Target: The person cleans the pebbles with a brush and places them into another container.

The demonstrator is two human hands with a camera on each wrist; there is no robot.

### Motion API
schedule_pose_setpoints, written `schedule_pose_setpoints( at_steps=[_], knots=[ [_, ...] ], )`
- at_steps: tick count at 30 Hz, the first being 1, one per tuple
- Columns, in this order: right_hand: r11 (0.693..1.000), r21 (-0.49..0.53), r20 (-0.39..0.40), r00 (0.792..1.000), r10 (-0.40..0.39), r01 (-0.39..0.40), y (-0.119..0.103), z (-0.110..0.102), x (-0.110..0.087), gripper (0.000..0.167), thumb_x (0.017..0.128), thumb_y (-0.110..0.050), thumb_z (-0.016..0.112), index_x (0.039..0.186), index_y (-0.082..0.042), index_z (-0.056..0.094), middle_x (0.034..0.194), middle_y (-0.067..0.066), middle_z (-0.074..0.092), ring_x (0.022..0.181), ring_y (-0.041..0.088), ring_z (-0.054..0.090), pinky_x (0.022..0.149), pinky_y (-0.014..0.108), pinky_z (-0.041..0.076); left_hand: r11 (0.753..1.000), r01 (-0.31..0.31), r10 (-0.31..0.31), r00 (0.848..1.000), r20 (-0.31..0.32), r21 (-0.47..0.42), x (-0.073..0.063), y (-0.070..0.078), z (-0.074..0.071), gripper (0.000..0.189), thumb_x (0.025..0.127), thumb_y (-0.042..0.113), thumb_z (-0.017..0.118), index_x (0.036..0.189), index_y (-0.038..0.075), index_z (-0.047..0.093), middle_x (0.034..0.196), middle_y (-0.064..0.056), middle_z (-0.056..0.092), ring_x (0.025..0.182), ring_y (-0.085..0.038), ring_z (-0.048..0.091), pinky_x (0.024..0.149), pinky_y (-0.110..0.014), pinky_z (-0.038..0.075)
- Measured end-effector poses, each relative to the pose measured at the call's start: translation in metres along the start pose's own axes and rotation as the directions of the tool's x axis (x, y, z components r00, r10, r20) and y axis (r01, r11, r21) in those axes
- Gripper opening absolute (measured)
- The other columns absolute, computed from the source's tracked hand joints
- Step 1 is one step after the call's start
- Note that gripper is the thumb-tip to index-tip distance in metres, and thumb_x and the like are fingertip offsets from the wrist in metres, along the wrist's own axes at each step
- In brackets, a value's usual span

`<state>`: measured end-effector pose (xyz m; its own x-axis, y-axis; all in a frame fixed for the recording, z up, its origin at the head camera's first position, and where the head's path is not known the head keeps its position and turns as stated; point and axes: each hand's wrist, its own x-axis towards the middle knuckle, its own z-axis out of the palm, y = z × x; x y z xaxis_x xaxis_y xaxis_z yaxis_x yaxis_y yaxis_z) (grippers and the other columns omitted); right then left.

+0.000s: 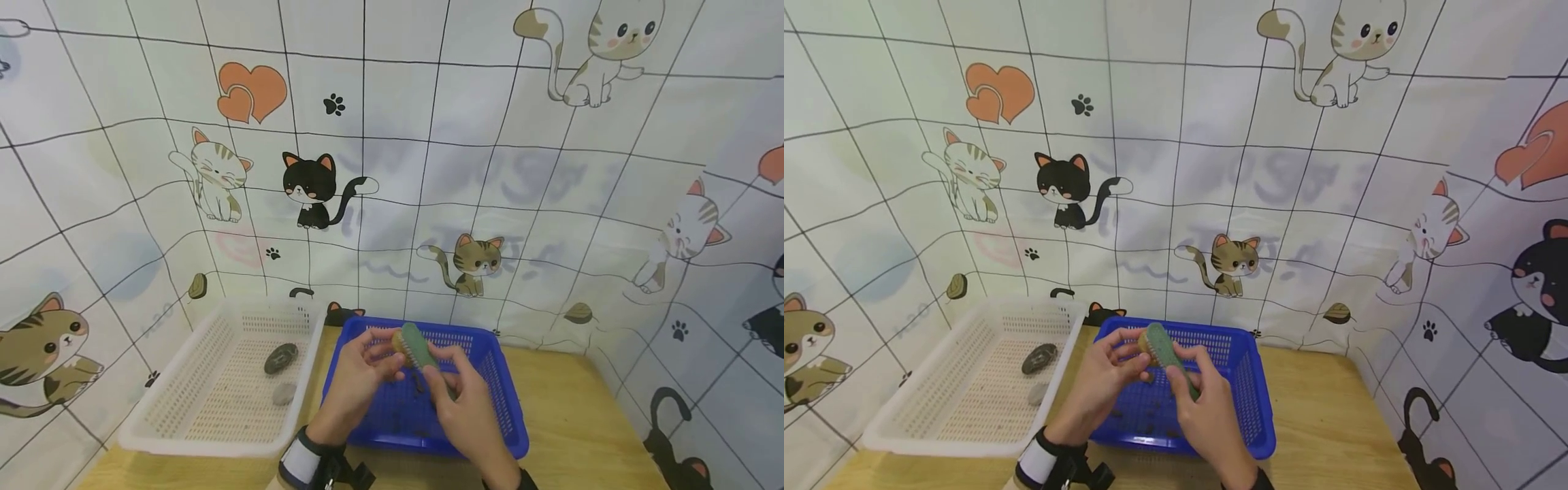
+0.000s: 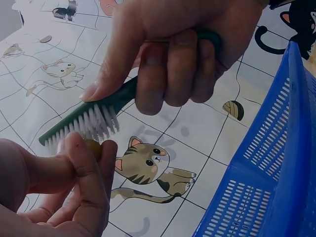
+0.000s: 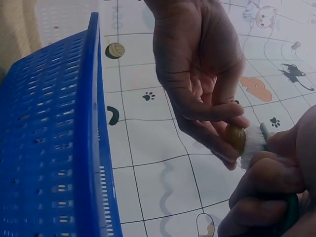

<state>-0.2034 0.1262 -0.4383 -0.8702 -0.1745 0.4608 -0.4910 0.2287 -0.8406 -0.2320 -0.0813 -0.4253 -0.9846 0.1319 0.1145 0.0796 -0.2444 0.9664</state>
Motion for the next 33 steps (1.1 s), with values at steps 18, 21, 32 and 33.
schedule_pose_setpoints(
  at_steps=[18,21,32,33],
  knots=[
    [0.999,-0.008,-0.003,0.999,0.042,-0.042,0.006,0.007,0.000,0.030,0.121,-0.021,0.067,0.149,-0.012,0.067,0.064,-0.008,0.056,0.045,-0.006,0.033,0.039,0.014,0.028,1.000,0.004,-0.003,0.997,-0.079,0.007,0.002,-0.003,-0.003,0.043,0.107,-0.007,0.078,0.148,-0.003,0.070,0.130,-0.020,0.086,0.096,-0.015,0.084,0.077,-0.025,0.070],
    [1.000,-0.006,0.005,1.000,0.009,-0.009,0.007,0.010,-0.001,0.027,0.121,-0.019,0.067,0.146,-0.010,0.066,0.063,-0.011,0.057,0.045,-0.008,0.034,0.038,0.013,0.029,1.000,0.006,-0.006,0.997,-0.073,0.006,0.000,-0.003,-0.003,0.042,0.107,-0.008,0.076,0.148,-0.004,0.069,0.128,-0.020,0.087,0.095,-0.014,0.084,0.077,-0.025,0.069],
    [0.999,-0.049,-0.052,0.999,0.006,-0.009,0.004,0.005,0.002,0.029,0.121,-0.022,0.066,0.149,-0.013,0.066,0.057,-0.014,0.043,0.044,-0.009,0.030,0.039,0.013,0.026,0.998,0.012,-0.016,0.998,0.065,0.063,0.000,-0.007,0.002,0.039,0.102,-0.005,0.083,0.139,-0.006,0.070,0.127,-0.023,0.086,0.094,-0.018,0.085,0.079,-0.027,0.071],
    [0.999,-0.047,-0.053,0.999,0.011,-0.014,0.003,0.004,0.003,0.029,0.122,-0.022,0.065,0.149,-0.013,0.067,0.057,-0.013,0.043,0.044,-0.008,0.030,0.039,0.014,0.027,0.998,0.008,-0.012,0.998,0.059,0.061,0.000,-0.007,0.002,0.040,0.102,-0.005,0.084,0.139,-0.006,0.070,0.127,-0.024,0.086,0.094,-0.018,0.085,0.079,-0.028,0.072]
  ],
)
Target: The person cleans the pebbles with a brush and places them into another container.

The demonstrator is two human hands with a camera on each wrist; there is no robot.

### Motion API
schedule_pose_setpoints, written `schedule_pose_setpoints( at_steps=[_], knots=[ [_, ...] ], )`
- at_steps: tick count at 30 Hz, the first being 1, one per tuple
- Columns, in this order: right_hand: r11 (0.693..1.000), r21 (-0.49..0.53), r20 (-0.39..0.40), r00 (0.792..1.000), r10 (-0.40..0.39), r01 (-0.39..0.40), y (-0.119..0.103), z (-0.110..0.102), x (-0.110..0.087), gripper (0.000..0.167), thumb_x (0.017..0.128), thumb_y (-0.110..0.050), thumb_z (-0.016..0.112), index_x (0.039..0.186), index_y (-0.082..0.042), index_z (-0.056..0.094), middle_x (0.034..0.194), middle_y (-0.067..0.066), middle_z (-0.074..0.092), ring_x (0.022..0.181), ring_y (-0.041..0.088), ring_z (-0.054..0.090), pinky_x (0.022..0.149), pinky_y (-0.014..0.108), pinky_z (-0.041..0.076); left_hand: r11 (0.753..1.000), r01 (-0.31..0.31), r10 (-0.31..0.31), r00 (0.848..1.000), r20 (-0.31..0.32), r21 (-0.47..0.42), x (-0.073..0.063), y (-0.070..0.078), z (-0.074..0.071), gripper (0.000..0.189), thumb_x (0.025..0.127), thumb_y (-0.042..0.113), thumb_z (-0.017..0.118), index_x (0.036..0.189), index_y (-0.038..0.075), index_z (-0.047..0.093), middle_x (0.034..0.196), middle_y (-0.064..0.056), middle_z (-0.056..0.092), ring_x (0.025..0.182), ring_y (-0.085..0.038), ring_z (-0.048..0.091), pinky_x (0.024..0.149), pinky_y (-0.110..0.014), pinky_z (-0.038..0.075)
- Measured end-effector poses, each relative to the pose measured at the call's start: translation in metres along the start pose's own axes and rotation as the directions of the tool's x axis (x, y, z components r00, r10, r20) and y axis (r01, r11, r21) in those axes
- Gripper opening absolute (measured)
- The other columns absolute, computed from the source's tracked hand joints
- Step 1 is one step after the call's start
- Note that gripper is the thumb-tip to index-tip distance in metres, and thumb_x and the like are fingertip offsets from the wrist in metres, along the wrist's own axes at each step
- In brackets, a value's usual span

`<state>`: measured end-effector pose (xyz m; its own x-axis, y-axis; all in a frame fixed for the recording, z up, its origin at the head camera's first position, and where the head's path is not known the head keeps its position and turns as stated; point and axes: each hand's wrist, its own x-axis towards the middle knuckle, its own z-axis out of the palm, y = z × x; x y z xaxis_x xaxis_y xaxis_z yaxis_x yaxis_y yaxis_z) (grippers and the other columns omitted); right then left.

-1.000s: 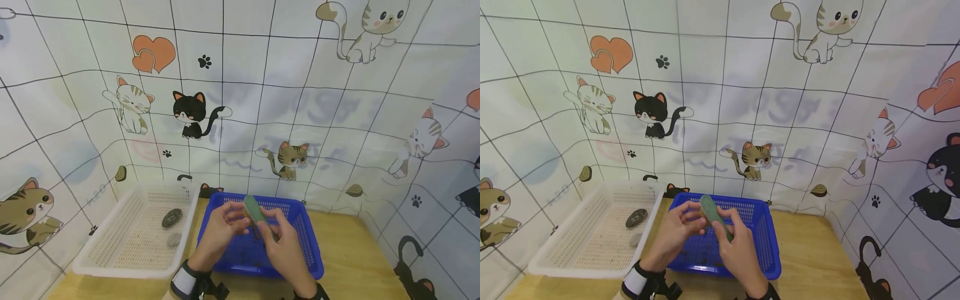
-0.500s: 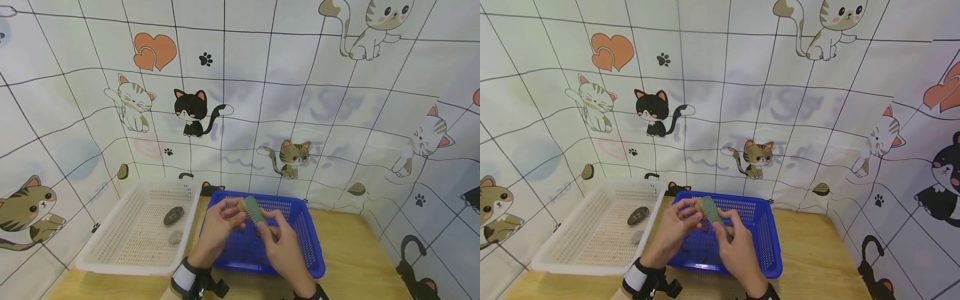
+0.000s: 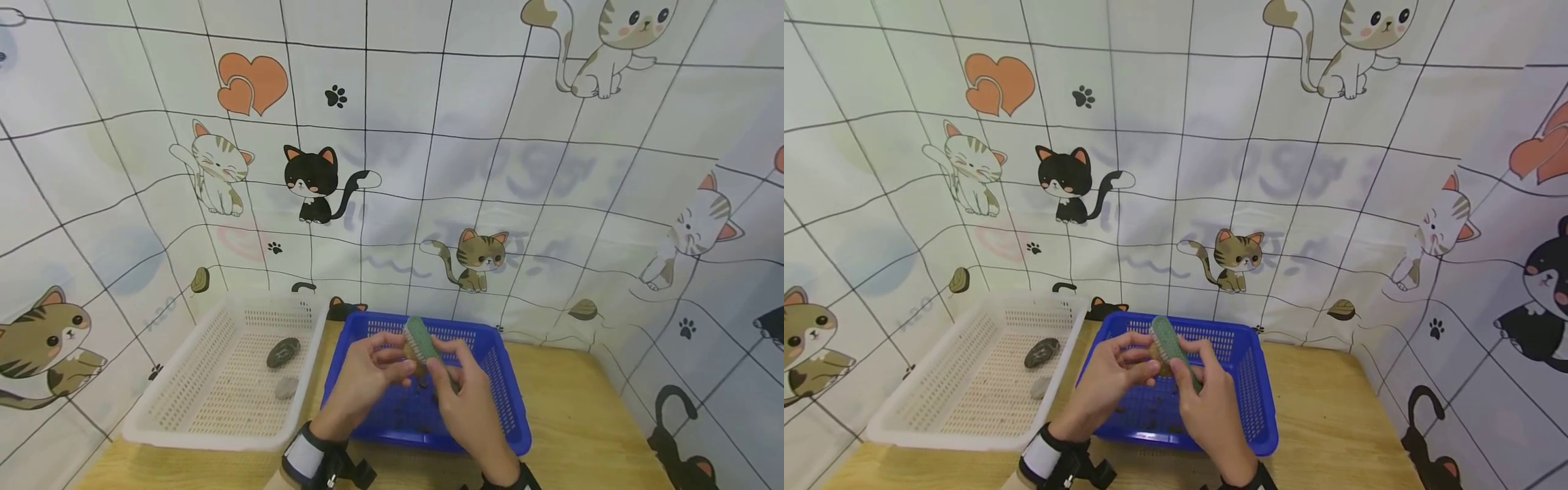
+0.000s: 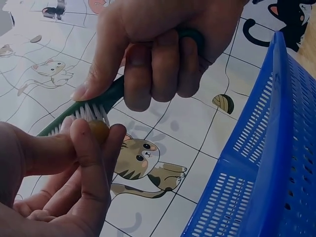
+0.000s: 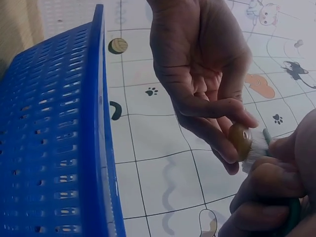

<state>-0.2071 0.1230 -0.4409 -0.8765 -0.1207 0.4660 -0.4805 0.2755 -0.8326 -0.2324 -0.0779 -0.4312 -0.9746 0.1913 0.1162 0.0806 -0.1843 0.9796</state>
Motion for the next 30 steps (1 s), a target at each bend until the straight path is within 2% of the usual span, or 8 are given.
schedule_pose_setpoints(
  at_steps=[4,10,17,23,26,30],
  knots=[
    [1.000,0.010,0.017,1.000,0.014,-0.014,-0.0021,-0.0017,0.0012,0.029,0.122,-0.022,0.065,0.149,-0.012,0.066,0.058,-0.012,0.043,0.045,-0.007,0.031,0.040,0.015,0.027,0.999,-0.020,0.018,0.999,-0.050,-0.026,0.0001,0.0023,-0.0023,0.041,0.103,-0.004,0.083,0.142,-0.005,0.071,0.128,-0.022,0.086,0.096,-0.018,0.085,0.081,-0.029,0.072],
    [0.999,0.043,0.068,0.997,0.028,-0.031,-0.0034,0.0003,-0.0006,0.030,0.122,-0.022,0.065,0.150,-0.011,0.066,0.061,-0.012,0.044,0.044,-0.008,0.030,0.039,0.013,0.027,0.996,-0.052,0.043,0.992,-0.116,-0.074,0.0011,0.0013,-0.0067,0.044,0.104,-0.005,0.082,0.147,-0.005,0.071,0.125,-0.017,0.088,0.090,-0.015,0.084,0.078,-0.027,0.071],
    [0.999,0.051,0.077,0.997,-0.011,0.007,-0.0028,0.0016,-0.0034,0.028,0.121,-0.018,0.065,0.148,-0.010,0.065,0.060,-0.013,0.045,0.043,-0.009,0.030,0.038,0.012,0.027,0.998,-0.026,0.023,0.998,-0.062,-0.051,0.0024,-0.0031,-0.0058,0.040,0.105,-0.003,0.082,0.143,-0.005,0.070,0.125,-0.016,0.087,0.094,-0.015,0.083,0.082,-0.028,0.072],
    [1.000,0.019,0.026,1.000,0.012,-0.013,-0.0016,-0.0020,-0.0015,0.028,0.122,-0.023,0.066,0.148,-0.014,0.066,0.056,-0.012,0.044,0.043,-0.007,0.031,0.038,0.015,0.028,1.000,0.004,-0.004,1.000,0.009,-0.023,0.0016,-0.0046,-0.0016,0.039,0.102,-0.003,0.085,0.138,-0.005,0.071,0.129,-0.020,0.085,0.096,-0.017,0.086,0.083,-0.030,0.073],
    [0.999,0.014,0.015,0.999,0.035,-0.035,-0.0021,-0.0050,-0.0006,0.029,0.122,-0.024,0.065,0.149,-0.015,0.067,0.057,-0.011,0.047,0.045,-0.004,0.036,0.040,0.019,0.032,1.000,-0.007,0.007,1.000,0.016,-0.018,0.0010,-0.0041,-0.0016,0.041,0.101,-0.003,0.086,0.139,-0.006,0.071,0.131,-0.022,0.085,0.097,-0.018,0.087,0.083,-0.031,0.073],
    [0.999,0.019,0.026,0.999,0.044,-0.045,-0.0028,-0.0075,0.0010,0.031,0.123,-0.025,0.064,0.151,-0.013,0.066,0.059,-0.010,0.049,0.048,0.001,0.042,0.044,0.022,0.035,0.999,-0.028,0.028,1.000,-0.013,-0.032,0.0022,-0.0021,-0.0031,0.042,0.100,-0.003,0.087,0.139,-0.007,0.072,0.130,-0.021,0.085,0.098,-0.017,0.086,0.083,-0.031,0.073]
  ],
)
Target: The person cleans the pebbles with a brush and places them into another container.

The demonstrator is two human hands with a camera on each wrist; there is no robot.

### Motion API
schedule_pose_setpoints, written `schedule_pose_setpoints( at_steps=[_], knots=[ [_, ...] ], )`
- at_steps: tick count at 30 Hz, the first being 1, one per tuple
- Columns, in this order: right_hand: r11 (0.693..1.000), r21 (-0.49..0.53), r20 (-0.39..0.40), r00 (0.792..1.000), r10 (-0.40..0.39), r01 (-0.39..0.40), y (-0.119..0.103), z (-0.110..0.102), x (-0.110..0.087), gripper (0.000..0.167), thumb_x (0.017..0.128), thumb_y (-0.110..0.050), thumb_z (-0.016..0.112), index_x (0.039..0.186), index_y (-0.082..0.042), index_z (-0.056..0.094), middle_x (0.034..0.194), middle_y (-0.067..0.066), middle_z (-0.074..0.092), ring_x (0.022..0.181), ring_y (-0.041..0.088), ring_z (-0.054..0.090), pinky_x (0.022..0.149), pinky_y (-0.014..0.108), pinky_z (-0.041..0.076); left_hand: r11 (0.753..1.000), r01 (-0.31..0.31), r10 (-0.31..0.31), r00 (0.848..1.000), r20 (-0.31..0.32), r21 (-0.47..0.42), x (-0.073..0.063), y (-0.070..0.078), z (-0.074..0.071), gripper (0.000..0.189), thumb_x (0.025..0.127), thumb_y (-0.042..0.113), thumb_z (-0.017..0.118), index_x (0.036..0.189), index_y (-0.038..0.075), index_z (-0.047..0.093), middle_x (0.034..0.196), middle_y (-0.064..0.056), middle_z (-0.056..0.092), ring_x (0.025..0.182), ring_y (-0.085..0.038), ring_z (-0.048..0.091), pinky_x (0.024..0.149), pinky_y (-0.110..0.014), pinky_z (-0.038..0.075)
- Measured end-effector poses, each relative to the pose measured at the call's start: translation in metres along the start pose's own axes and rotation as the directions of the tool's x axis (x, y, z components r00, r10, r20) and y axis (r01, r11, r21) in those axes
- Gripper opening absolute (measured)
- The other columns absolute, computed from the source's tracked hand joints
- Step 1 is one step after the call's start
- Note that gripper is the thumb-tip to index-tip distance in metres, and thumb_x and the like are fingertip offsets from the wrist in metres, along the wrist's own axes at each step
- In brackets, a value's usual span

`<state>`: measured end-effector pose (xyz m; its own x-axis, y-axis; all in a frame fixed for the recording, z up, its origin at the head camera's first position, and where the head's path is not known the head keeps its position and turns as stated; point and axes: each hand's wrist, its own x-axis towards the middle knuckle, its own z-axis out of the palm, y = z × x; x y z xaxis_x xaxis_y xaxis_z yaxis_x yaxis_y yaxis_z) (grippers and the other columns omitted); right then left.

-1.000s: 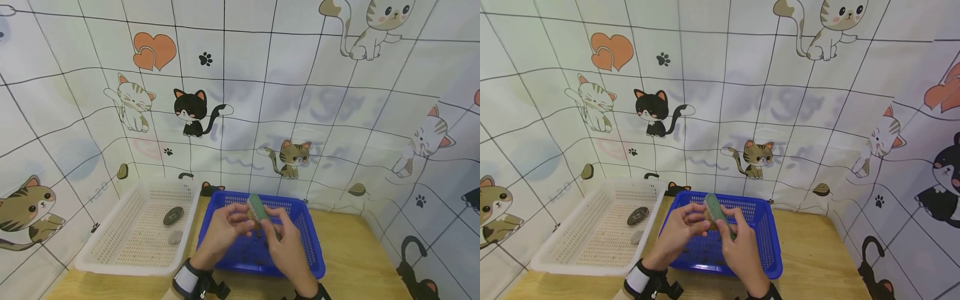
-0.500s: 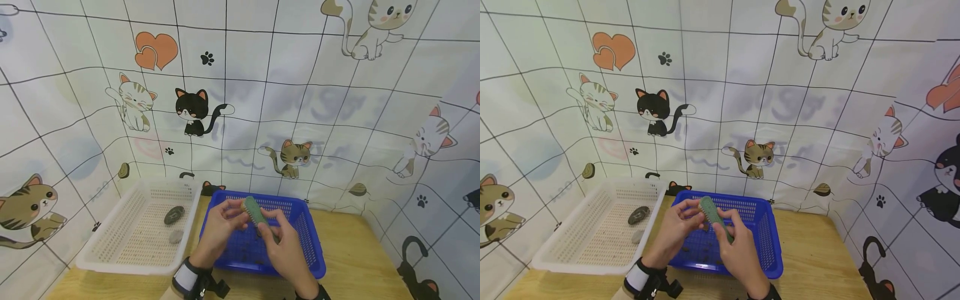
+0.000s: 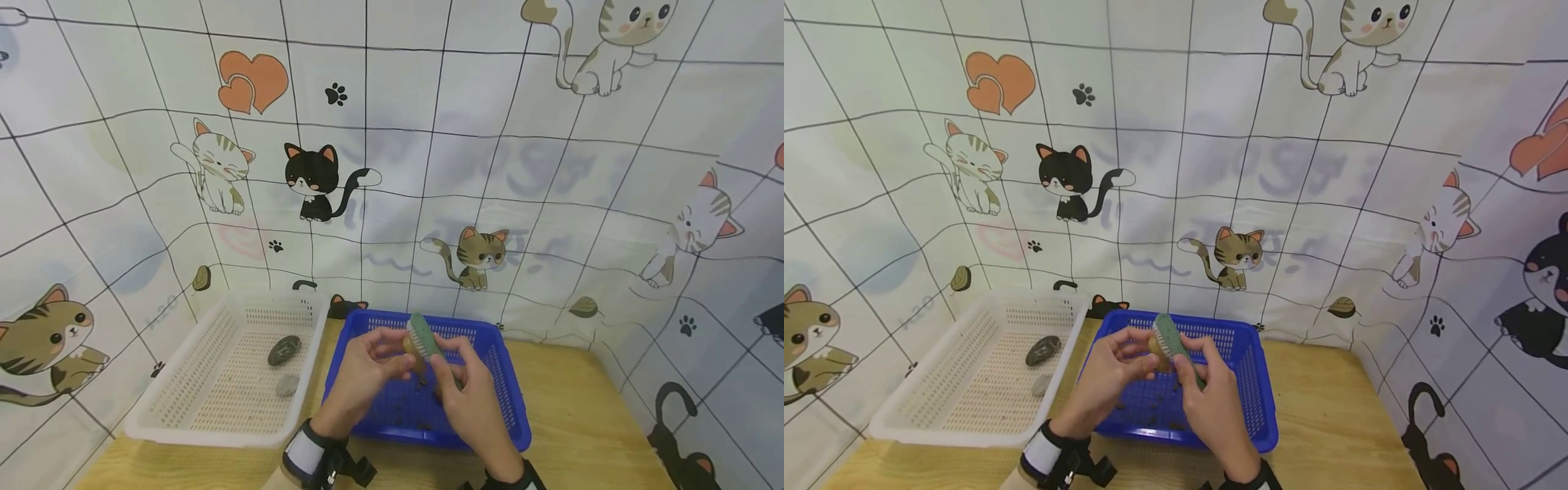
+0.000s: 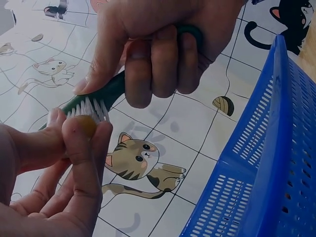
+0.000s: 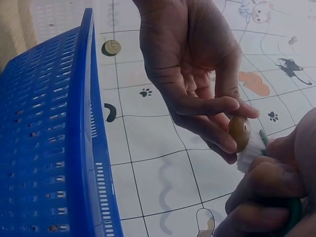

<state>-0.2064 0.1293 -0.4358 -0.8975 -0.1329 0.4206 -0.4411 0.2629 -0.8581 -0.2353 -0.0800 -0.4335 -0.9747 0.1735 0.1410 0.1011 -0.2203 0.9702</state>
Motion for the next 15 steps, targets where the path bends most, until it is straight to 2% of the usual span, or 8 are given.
schedule_pose_setpoints(
  at_steps=[4,8,11,15],
  knots=[
    [1.000,0.021,0.032,0.999,0.004,-0.005,-0.001,0.001,0.001,0.030,0.122,-0.024,0.064,0.150,-0.012,0.065,0.062,-0.011,0.046,0.048,-0.002,0.037,0.043,0.019,0.032,0.999,-0.012,0.010,0.998,-0.064,-0.034,0.002,0.003,-0.002,0.041,0.101,-0.003,0.086,0.140,-0.005,0.073,0.127,-0.016,0.087,0.097,-0.016,0.085,0.082,-0.030,0.072],
    [0.999,0.034,0.064,0.998,-0.002,0.000,-0.002,0.005,-0.002,0.029,0.122,-0.023,0.065,0.149,-0.011,0.064,0.061,-0.012,0.044,0.044,-0.006,0.031,0.040,0.014,0.027,0.999,-0.009,0.004,0.995,-0.098,-0.050,0.002,0.003,-0.004,0.042,0.103,-0.003,0.085,0.143,-0.003,0.073,0.124,-0.013,0.088,0.093,-0.015,0.082,0.080,-0.028,0.071],
    [0.999,0.035,0.065,0.998,-0.014,0.012,-0.003,0.008,-0.004,0.029,0.122,-0.021,0.065,0.148,-0.010,0.064,0.061,-0.012,0.046,0.043,-0.008,0.030,0.039,0.013,0.026,0.999,0.003,-0.009,0.996,-0.093,-0.055,0.001,0.003,-0.004,0.043,0.103,-0.004,0.084,0.144,-0.004,0.071,0.121,-0.012,0.088,0.093,-0.014,0.081,0.081,-0.028,0.071],
    [0.999,0.040,0.043,0.999,-0.026,0.024,-0.001,0.011,-0.004,0.027,0.121,-0.019,0.066,0.146,-0.007,0.064,0.060,-0.012,0.046,0.043,-0.009,0.030,0.039,0.012,0.027,0.999,0.015,-0.016,0.999,-0.040,-0.032,0.001,-0.001,-0.003,0.041,0.103,-0.005,0.083,0.142,-0.006,0.070,0.122,-0.015,0.087,0.096,-0.014,0.084,0.083,-0.029,0.072]
  ],
)
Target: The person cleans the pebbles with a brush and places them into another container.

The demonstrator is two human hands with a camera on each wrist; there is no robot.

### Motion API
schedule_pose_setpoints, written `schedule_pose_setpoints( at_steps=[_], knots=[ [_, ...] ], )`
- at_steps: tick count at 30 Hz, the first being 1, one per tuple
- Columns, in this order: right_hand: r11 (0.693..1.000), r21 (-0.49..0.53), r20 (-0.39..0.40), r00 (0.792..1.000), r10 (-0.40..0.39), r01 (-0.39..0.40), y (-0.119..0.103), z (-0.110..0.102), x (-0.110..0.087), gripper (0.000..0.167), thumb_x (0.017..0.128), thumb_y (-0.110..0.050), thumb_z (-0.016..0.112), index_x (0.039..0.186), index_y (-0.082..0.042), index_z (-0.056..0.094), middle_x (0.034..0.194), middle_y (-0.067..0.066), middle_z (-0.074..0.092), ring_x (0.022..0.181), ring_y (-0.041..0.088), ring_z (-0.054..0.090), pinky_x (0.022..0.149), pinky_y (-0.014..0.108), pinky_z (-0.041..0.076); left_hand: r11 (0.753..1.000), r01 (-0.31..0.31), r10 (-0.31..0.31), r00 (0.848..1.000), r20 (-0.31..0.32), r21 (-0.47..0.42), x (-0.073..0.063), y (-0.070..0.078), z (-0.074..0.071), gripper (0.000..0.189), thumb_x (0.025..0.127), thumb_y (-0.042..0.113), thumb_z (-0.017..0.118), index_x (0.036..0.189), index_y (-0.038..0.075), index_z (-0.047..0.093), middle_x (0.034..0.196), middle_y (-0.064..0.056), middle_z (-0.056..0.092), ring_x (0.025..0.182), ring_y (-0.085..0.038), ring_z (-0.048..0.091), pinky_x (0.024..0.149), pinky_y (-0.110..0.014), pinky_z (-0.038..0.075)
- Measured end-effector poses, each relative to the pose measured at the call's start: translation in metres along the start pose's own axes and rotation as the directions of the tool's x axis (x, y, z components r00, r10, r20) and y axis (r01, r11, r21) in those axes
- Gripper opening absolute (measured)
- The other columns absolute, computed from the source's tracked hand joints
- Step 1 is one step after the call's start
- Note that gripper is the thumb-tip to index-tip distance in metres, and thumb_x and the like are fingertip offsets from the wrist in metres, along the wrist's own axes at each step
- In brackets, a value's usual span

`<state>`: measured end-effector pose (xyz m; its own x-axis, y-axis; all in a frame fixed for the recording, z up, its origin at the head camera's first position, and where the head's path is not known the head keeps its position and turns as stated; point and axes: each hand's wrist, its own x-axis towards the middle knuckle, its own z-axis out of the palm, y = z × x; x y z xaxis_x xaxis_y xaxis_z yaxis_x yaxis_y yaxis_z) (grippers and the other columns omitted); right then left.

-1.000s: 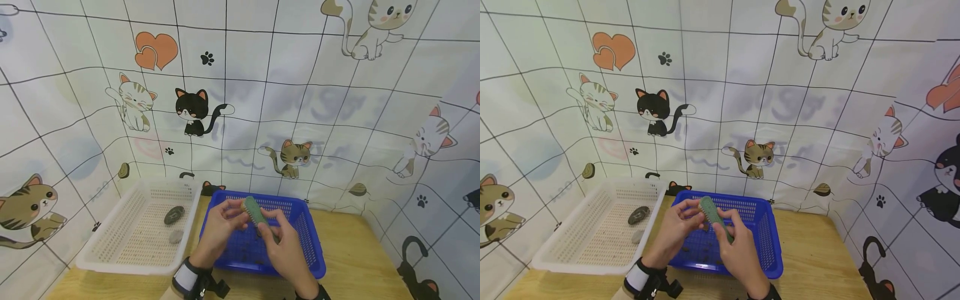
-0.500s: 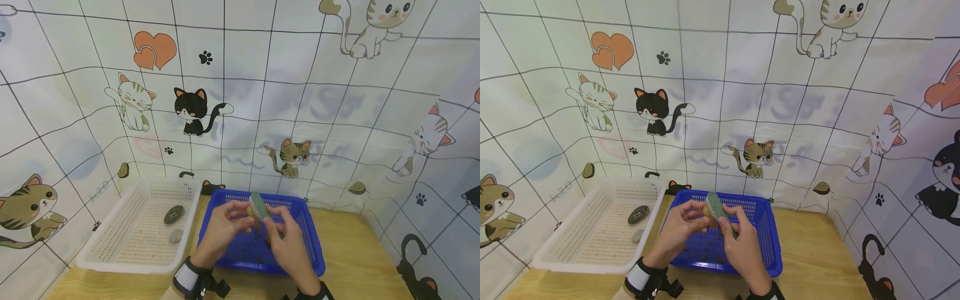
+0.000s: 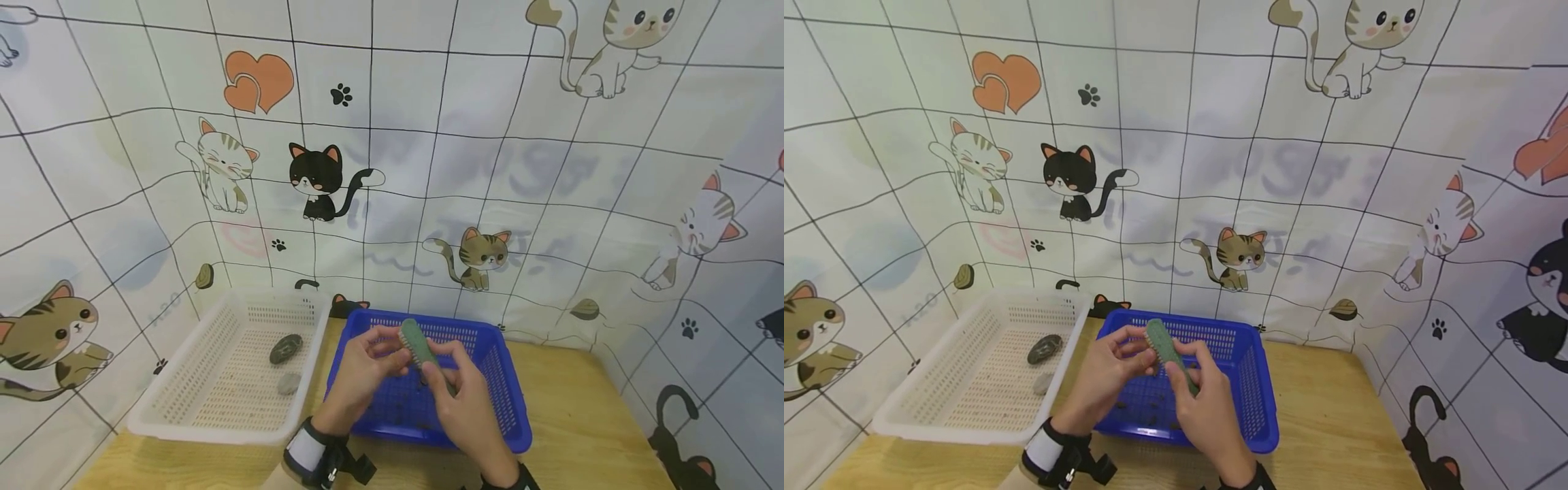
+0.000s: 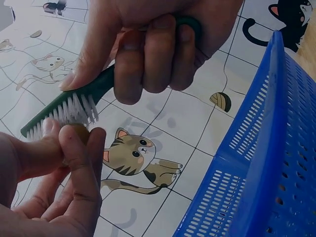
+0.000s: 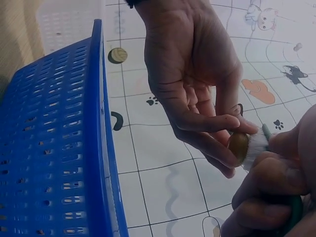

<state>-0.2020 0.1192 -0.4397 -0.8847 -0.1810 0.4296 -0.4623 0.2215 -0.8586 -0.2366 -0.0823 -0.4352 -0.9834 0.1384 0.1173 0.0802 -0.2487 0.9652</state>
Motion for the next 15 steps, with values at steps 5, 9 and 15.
schedule_pose_setpoints(
  at_steps=[5,9,15],
  knots=[
    [1.000,-0.012,-0.054,0.998,0.010,-0.011,0.0010,-0.0031,0.0027,0.026,0.122,-0.021,0.065,0.145,-0.009,0.066,0.057,-0.012,0.044,0.045,-0.006,0.032,0.040,0.016,0.029,0.999,-0.013,0.010,0.998,0.069,0.040,-0.0002,-0.0039,0.0010,0.041,0.103,-0.001,0.086,0.140,-0.005,0.070,0.129,-0.020,0.085,0.100,-0.017,0.086,0.084,-0.031,0.073],
    [0.999,-0.025,-0.065,0.998,0.021,-0.023,-0.0001,-0.0063,0.0033,0.026,0.122,-0.023,0.064,0.146,-0.012,0.067,0.057,-0.012,0.045,0.046,-0.005,0.034,0.041,0.019,0.031,0.999,-0.019,0.016,0.998,0.069,0.048,-0.0017,-0.0013,0.0005,0.043,0.102,0.000,0.087,0.141,-0.005,0.071,0.133,-0.022,0.084,0.101,-0.019,0.086,0.084,-0.031,0.073],
    [0.999,-0.009,-0.028,0.999,0.036,-0.037,-0.0013,-0.0056,0.0009,0.028,0.122,-0.022,0.064,0.148,-0.011,0.066,0.061,-0.011,0.045,0.046,-0.005,0.032,0.041,0.016,0.028,0.999,-0.034,0.034,0.999,-0.018,-0.003,-0.0009,0.0011,-0.0010,0.044,0.102,-0.001,0.087,0.143,-0.003,0.072,0.132,-0.015,0.086,0.099,-0.015,0.085,0.083,-0.030,0.072]
  ],
)
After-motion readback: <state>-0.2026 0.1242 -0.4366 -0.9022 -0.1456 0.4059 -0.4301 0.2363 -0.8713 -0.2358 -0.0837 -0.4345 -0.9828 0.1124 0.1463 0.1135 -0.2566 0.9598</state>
